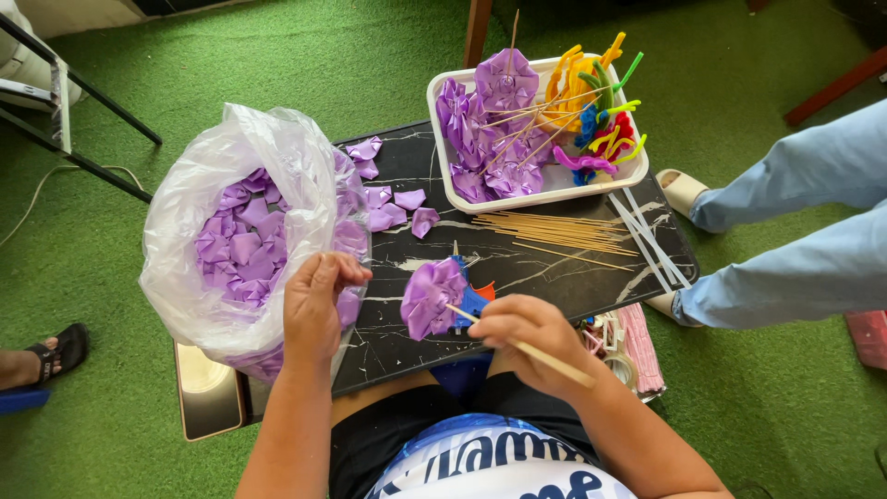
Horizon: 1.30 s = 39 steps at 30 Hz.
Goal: The person uses a hot glue gun to attach purple paper petals to a wooden stick, forming a flower. They repeatedly apply glue and press the petals onto the stick, shaping the flower as they work.
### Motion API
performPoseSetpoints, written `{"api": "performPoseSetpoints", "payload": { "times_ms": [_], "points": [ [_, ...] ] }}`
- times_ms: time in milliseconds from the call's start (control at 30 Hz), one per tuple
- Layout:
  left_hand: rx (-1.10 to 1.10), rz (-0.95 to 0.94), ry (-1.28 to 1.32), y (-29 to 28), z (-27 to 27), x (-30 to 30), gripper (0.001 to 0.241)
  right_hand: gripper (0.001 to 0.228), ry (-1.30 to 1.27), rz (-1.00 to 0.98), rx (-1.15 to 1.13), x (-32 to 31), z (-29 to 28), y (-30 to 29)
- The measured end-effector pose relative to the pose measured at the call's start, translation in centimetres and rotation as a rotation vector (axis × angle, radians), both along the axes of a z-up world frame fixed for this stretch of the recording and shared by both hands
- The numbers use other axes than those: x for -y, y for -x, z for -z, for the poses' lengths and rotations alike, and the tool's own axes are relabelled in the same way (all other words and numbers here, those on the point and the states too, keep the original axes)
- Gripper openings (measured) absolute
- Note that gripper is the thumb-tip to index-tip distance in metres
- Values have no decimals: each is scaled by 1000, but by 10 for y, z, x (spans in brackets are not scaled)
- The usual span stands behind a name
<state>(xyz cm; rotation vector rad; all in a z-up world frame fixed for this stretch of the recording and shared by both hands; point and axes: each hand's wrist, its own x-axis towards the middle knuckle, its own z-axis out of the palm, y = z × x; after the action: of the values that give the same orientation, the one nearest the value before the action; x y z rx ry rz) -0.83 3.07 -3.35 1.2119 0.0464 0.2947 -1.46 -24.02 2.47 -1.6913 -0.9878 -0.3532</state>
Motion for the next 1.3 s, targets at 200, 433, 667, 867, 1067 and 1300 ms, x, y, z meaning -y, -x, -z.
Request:
{"api": "performPoseSetpoints", "payload": {
  "times_ms": [200, 433, 667, 867, 1067, 1300],
  "points": [
    [-121, 47, -96, 24, 13, 9, 31, 29, -446, 50, -446, 29, 34, -17],
    [-117, 111, -349, 29, -6, 20, 9, 18, -957, -39, -1072, 50, 47, -34],
    [-114, 69, -293, 27, 15, 24, 12, 23, -1175, -29, -1572, 59, 44, -45],
    [-95, 55, -183, 33, 27, 27, 9, 24, -1161, -62, -1528, 59, 55, -45],
    [-68, 122, -182, 34, 10, 35, 15, 24, -1146, -100, -1470, 56, 65, -46],
    [44, -18, -434, 36, -10, 43, 10, 25, -1125, -150, -1396, 55, 78, -44]
  ]
}}
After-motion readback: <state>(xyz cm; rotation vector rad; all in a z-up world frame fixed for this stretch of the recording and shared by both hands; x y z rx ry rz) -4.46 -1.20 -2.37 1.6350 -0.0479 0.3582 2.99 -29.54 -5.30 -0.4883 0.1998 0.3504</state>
